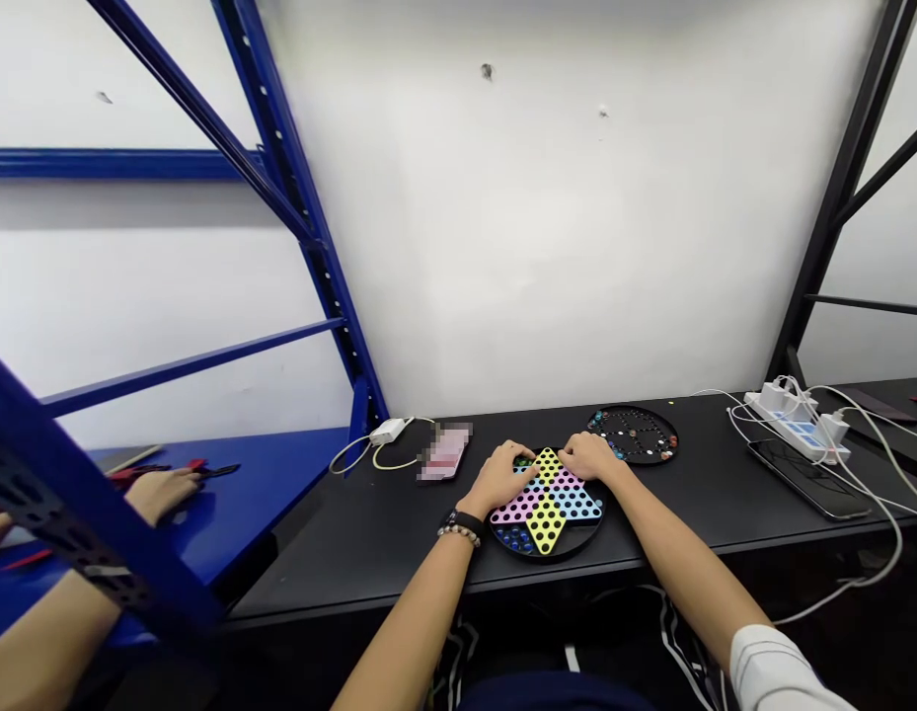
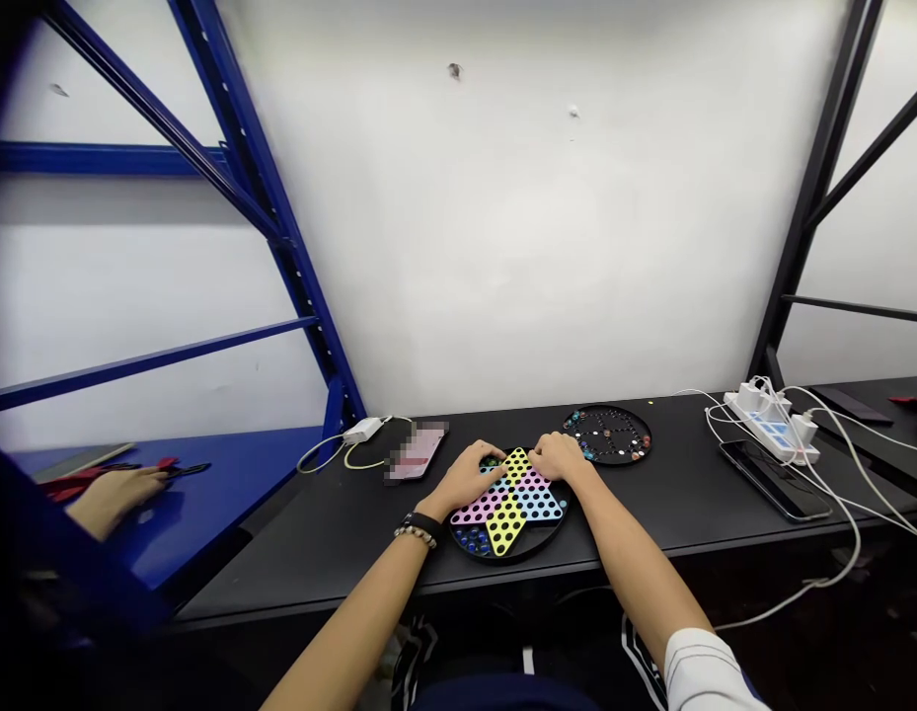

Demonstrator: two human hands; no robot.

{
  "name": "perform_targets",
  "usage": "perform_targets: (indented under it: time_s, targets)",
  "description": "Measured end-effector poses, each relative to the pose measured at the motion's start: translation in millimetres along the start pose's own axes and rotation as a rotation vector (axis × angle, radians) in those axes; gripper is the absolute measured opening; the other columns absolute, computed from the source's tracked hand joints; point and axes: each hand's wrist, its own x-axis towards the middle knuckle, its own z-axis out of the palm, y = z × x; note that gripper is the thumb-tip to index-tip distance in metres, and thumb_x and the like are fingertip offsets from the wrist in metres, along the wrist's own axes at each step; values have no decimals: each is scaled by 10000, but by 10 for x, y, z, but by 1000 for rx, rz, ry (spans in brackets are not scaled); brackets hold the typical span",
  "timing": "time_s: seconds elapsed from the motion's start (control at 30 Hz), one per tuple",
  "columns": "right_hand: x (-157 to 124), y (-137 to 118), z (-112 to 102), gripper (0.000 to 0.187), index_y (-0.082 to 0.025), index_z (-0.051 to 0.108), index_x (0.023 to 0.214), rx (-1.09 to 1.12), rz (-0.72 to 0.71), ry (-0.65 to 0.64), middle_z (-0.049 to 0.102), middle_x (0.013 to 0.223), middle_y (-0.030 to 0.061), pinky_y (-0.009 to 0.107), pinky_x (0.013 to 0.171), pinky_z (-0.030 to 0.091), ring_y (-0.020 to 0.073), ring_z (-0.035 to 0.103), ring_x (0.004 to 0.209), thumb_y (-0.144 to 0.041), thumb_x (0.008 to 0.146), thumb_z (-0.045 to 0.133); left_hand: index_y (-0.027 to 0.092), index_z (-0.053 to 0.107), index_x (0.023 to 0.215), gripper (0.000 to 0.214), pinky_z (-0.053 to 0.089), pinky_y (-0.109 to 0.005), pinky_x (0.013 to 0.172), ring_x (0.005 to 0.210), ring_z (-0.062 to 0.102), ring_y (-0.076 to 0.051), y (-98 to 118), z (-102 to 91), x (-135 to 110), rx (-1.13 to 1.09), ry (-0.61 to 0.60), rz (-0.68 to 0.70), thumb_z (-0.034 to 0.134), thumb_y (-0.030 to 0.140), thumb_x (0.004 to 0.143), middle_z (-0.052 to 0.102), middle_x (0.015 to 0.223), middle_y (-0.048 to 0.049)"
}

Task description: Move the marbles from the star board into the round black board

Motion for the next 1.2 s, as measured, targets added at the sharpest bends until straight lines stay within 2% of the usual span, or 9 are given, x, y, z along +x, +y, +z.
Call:
perform_targets:
  time_s: [0.27,0.4,0.53,0.63,0.7,0.83,1.0,1.1,1.2]
  targets:
    - [2,52,12,380,-193,683,554,167,36,33,633,585,40,255,557,316,148,555,578,-320,863,502,248,684,1001,292,467,-361,972,1066,601,-239,22,-7,-8,8,-10,0,565,459,839,644,1087,-37]
    - [13,181,-2,471,-182,594,471,310,72,220,594,547,26,250,547,315,122,507,531,-351,885,446,243,680,1015,310,476,-364,955,1085,596,-250,64,-35,-20,-15,-11,-10,557,469,842,645,1104,-45]
    - [-6,467,-86,469,-194,646,542,329,323,462,659,652,56,258,598,336,157,576,628,-386,899,410,236,679,1021,314,482,-373,946,1097,594,-259,109,-65,-32,-27,-34,-29,567,462,834,637,1125,-53]
    - [-44,686,-125,436,-201,703,630,282,532,461,694,745,95,283,645,346,199,607,716,-398,895,419,238,665,1080,355,475,-375,967,1117,586,-260,106,-68,-32,-34,-46,-23,593,465,817,623,1149,-51]
    - [-62,764,-123,399,-200,722,679,218,571,436,702,808,114,305,719,362,228,610,811,-382,892,438,237,645,1149,411,473,-371,975,1127,580,-260,86,-61,-29,-29,-43,-12,599,471,814,609,1173,-57]
    - [-62,709,-100,405,-199,735,772,115,471,448,687,996,130,403,886,342,281,534,1022,-410,932,429,257,607,1251,457,464,-380,970,1146,558,-266,43,-45,-31,46,-74,25,544,480,856,568,1238,-69]
    - [-80,426,-76,383,-223,714,898,196,251,401,651,1099,97,423,943,315,258,488,1082,-460,964,421,297,569,1288,442,448,-408,951,1123,545,-275,53,-58,-4,190,-131,60,436,501,919,548,1259,-70]
    - [-107,261,-30,367,-230,699,864,275,101,310,651,1088,68,422,966,305,241,488,1095,-478,959,446,281,588,1220,415,448,-402,924,1044,563,-266,95,-82,64,297,-169,90,376,508,945,579,1170,-74]
    - [-120,162,28,373,-224,694,849,307,39,224,648,1071,66,427,969,307,237,496,1084,-477,962,445,258,599,1127,387,454,-379,888,962,583,-246,129,-97,136,385,-193,130,312,466,972,593,1076,-74]
